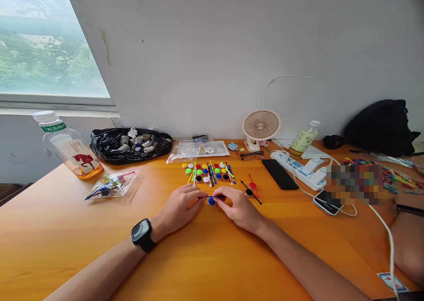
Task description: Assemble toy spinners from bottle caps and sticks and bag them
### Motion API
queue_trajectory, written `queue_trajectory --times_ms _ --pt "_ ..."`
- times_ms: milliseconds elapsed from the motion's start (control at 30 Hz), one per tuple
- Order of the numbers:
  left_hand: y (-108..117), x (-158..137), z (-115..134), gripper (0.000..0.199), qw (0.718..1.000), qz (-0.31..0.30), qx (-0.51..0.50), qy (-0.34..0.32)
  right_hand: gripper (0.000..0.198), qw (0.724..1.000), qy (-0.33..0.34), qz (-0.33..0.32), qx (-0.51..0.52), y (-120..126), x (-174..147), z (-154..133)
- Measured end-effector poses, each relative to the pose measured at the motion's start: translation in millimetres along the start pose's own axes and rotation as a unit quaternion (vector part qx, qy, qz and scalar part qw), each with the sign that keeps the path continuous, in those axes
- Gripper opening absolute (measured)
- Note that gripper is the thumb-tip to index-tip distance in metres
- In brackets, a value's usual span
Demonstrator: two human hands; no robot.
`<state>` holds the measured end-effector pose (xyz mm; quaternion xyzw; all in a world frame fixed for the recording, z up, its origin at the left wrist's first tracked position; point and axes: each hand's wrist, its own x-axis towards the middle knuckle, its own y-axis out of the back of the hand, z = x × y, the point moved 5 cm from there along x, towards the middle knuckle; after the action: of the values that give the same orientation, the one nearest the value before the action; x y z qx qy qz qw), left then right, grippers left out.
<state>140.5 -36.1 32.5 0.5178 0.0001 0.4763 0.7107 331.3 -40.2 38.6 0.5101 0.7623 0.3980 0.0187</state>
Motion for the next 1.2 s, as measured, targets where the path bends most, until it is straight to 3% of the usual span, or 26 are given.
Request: queue_trajectory --times_ms 500,800,1200 --pt "-6 -1 3 0.031 0.997 -0.056 0.043 -0.035 0.023 0.998 0.012 -0.021 -0.066 8 -1 2" --pt "-1 1 6 0.033 0.996 -0.047 0.072 -0.031 0.025 0.999 0.014 -0.022 -0.029 -3 3 8" --pt "-9 3 13 0.020 0.994 -0.044 0.094 -0.035 0.025 0.996 0.028 -0.033 -0.083 -3 3 8"
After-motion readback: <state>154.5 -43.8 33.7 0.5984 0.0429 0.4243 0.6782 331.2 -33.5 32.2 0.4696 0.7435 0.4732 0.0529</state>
